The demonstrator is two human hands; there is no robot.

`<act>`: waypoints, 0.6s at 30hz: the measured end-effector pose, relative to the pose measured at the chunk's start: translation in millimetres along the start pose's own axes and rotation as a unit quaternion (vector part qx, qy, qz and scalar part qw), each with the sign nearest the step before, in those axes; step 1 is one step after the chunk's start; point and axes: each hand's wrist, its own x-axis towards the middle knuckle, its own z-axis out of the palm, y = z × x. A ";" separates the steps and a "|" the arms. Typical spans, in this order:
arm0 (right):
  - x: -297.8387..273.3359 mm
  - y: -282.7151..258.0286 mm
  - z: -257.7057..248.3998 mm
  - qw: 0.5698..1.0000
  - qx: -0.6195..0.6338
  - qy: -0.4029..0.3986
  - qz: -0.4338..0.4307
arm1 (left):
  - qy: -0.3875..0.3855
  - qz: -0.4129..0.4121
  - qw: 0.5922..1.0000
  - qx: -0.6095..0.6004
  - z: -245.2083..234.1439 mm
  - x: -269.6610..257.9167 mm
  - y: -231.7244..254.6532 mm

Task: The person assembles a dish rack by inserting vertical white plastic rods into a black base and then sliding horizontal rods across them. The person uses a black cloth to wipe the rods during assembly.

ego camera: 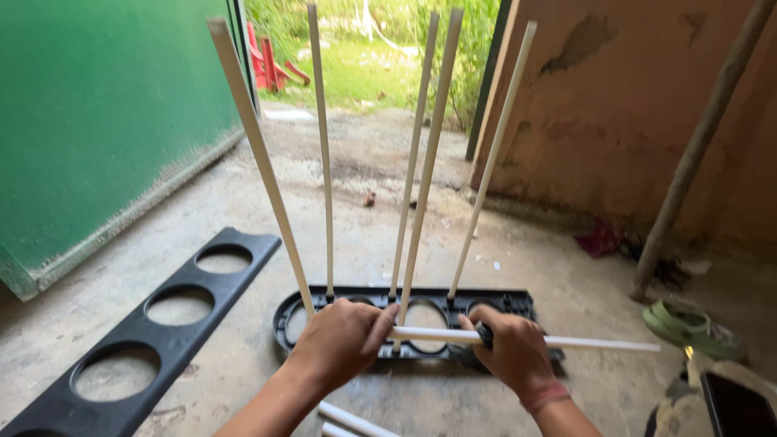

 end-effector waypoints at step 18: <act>135.5 -17.1 -83.2 0.893 0.387 -0.225 0.046 | 0.014 0.072 0.997 0.003 -60.7 174.0 108.1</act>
